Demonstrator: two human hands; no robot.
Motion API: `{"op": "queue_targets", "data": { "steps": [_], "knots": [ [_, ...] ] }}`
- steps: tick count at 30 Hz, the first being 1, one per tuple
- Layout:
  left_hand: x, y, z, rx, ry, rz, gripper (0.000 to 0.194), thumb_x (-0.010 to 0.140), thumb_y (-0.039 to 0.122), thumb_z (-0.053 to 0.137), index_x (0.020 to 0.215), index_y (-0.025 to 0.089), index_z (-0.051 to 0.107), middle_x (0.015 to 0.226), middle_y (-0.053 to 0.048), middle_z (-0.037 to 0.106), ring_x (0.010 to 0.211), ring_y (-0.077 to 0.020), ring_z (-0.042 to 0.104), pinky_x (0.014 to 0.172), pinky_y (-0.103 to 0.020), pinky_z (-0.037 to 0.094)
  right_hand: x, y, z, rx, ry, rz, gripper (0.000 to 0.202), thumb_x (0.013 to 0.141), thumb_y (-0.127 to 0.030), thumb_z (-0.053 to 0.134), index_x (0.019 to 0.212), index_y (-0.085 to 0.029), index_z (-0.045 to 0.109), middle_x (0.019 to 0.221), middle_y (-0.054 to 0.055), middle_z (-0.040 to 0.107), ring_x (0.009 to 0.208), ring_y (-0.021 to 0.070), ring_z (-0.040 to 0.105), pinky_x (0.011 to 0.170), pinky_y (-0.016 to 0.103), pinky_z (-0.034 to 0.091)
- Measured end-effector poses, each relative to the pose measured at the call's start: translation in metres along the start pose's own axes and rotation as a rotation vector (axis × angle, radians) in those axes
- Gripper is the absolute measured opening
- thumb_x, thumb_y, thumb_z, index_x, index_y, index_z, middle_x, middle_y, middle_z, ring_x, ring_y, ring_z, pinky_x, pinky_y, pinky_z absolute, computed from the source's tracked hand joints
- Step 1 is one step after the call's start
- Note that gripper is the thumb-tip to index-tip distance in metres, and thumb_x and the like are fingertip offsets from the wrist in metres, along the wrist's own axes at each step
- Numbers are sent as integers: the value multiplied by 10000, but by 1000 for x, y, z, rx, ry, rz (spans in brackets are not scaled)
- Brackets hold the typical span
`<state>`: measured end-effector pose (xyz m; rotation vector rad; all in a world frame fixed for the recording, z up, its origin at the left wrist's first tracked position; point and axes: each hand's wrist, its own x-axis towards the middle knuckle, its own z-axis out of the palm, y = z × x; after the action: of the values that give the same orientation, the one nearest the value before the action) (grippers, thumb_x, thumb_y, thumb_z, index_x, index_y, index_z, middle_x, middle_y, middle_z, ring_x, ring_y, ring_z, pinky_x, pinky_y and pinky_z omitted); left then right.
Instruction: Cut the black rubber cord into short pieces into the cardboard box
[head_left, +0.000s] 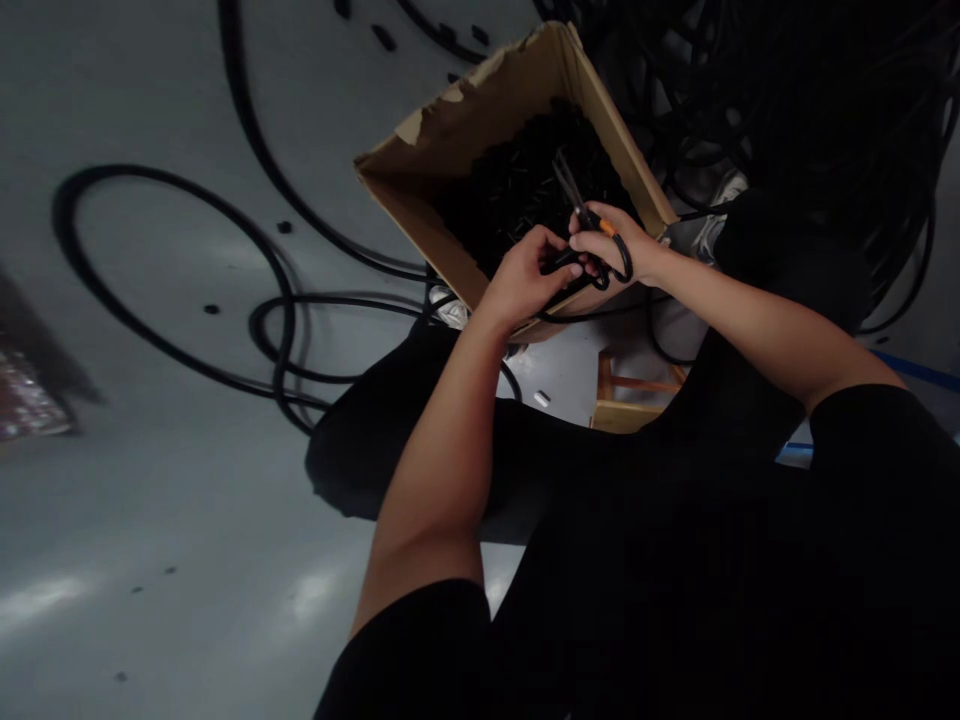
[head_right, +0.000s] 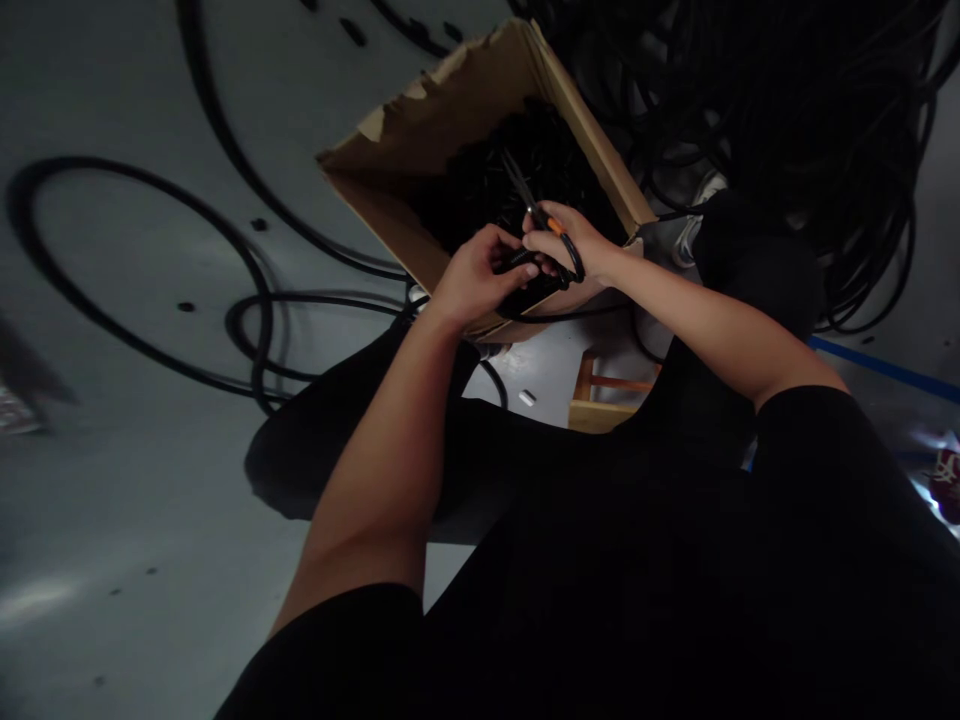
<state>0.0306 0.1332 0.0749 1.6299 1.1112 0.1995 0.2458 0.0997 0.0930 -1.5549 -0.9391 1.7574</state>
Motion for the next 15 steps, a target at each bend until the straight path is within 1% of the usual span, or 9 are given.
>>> {"op": "queue_targets", "data": {
  "steps": [2, 4, 6, 7, 9, 11, 13, 15],
  "knots": [
    [2, -2, -4, -46, 11, 27, 488, 1058, 668, 874, 1225, 246, 694, 1079, -74, 786, 1000, -291, 823, 1001, -451, 699, 5, -4, -2, 51, 114, 1, 212, 1177, -231, 707, 1121, -261, 505, 842, -53, 549, 740, 139, 635, 669, 205, 542],
    [5, -5, -8, -81, 53, 57, 542, 1091, 745, 828, 1257, 245, 703, 1023, -63, 771, 951, -272, 822, 960, -431, 712, 9, -9, -5, 124, 210, 12, 151, 1197, -207, 627, 1125, -265, 508, 844, -49, 576, 735, 141, 654, 658, 191, 533],
    [7, -9, -11, -99, 112, 85, 600, 1113, 817, 773, 1289, 247, 714, 974, -60, 764, 925, -266, 818, 918, -419, 724, 9, -11, -6, 168, 237, 60, 124, 1179, -188, 616, 1132, -263, 530, 833, -44, 614, 727, 151, 678, 646, 188, 535],
    [8, -11, -12, -103, 141, 94, 621, 1124, 841, 741, 1306, 249, 718, 971, -66, 767, 920, -267, 815, 900, -420, 729, 7, -11, -7, 160, 218, 89, 131, 1151, -172, 643, 1130, -259, 547, 830, -41, 632, 729, 155, 688, 642, 188, 535],
    [9, -17, -13, -98, 185, 95, 642, 1145, 863, 684, 1336, 252, 721, 1005, -88, 780, 927, -274, 813, 883, -432, 735, 3, -8, -8, 84, 133, 115, 184, 1075, -127, 722, 1110, -247, 587, 823, -39, 644, 737, 156, 687, 639, 188, 522],
    [9, -22, -14, -77, 203, 83, 642, 1159, 860, 653, 1343, 249, 722, 1030, -101, 780, 928, -276, 808, 884, -438, 732, -3, -3, -9, -34, 27, 86, 227, 1016, -107, 791, 1082, -235, 615, 810, -51, 617, 729, 148, 645, 634, 192, 494],
    [9, -25, -13, -52, 195, 76, 624, 1161, 846, 657, 1331, 249, 725, 1016, -90, 769, 915, -265, 796, 901, -427, 722, -7, 1, -9, -136, -68, 35, 245, 987, -107, 826, 1061, -226, 624, 791, -65, 574, 715, 142, 586, 641, 206, 475],
    [8, -25, -13, -26, 174, 77, 602, 1155, 829, 679, 1314, 251, 730, 994, -69, 757, 908, -252, 781, 932, -417, 712, -10, 2, -9, -204, -121, -7, 252, 976, -100, 828, 1050, -220, 619, 781, -73, 544, 713, 139, 546, 656, 223, 466]
  ]
}}
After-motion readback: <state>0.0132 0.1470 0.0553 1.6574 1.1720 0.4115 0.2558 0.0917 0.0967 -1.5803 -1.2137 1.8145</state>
